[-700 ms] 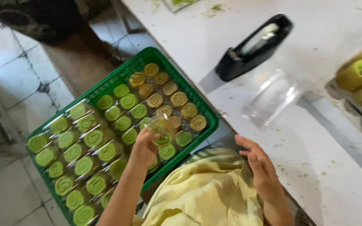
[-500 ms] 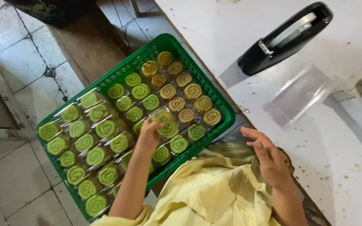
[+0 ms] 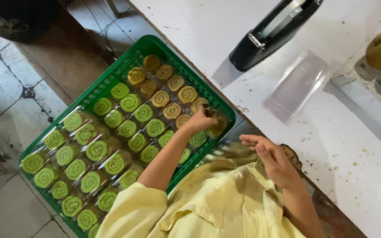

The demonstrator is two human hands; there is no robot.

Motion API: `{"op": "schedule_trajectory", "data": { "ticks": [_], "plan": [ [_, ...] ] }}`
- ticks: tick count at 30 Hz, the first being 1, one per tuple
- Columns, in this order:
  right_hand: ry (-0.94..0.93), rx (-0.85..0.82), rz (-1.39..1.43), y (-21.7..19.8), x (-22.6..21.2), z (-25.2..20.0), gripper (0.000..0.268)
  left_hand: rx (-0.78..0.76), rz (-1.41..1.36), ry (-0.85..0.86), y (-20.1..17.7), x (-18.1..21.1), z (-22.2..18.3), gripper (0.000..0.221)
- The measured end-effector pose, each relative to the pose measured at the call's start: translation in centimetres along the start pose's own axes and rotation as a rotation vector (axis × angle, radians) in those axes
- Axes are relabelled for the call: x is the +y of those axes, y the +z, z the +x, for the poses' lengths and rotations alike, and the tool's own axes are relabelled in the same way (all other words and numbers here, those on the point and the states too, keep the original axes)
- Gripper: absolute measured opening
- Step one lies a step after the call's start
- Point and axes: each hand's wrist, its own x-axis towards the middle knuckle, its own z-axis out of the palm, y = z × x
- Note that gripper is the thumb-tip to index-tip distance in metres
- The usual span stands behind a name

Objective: The person places cake rolls into small plastic containers, uses a tape dispenser to seal the containers, and arranges them in a tray.

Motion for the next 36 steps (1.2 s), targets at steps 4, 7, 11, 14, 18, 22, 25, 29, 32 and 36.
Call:
{"op": "schedule_trajectory", "data": {
  "ticks": [4,7,11,14,18,22,25,29,32,36],
  "plan": [
    [-0.002,-0.080,0.021,-0.9,0.0,0.1,0.067,-0.030,0.128,-0.027,0.4,1.4,-0.8,0.127],
    [0.005,-0.084,0.000,-1.1,-0.1,-0.1,0.068,-0.024,0.431,0.039,1.3,5.0,-4.1,0.100],
    [-0.021,-0.090,-0.020,-1.2,0.0,-0.3,0.066,0.088,0.704,0.253,1.3,3.2,-3.1,0.079],
    [-0.009,-0.080,-0.052,-1.7,0.6,-0.5,0.064,0.118,0.592,0.354,1.5,2.2,-2.3,0.070],
    [0.013,-0.082,-0.035,-2.1,1.4,-1.0,0.062,0.091,0.552,0.401,2.5,4.2,-4.2,0.067],
    [0.033,-0.089,0.014,-2.2,2.4,-0.8,0.066,0.093,0.443,0.284,1.4,0.8,-1.0,0.075],
    [0.099,-0.038,0.004,-2.4,2.6,-0.5,0.068,0.036,0.477,0.217,1.4,2.4,-1.6,0.068],
    [0.109,-0.041,0.063,-2.3,1.8,-0.5,0.064,0.000,0.556,0.032,1.2,1.4,-1.0,0.018],
    [0.114,-0.024,0.049,-2.2,1.1,-0.6,0.062,0.022,0.593,0.078,0.9,-0.8,0.4,0.038],
    [0.079,-0.013,0.090,-2.2,2.2,-0.7,0.063,0.127,0.602,0.116,1.3,-1.0,0.3,0.036]
  ]
}}
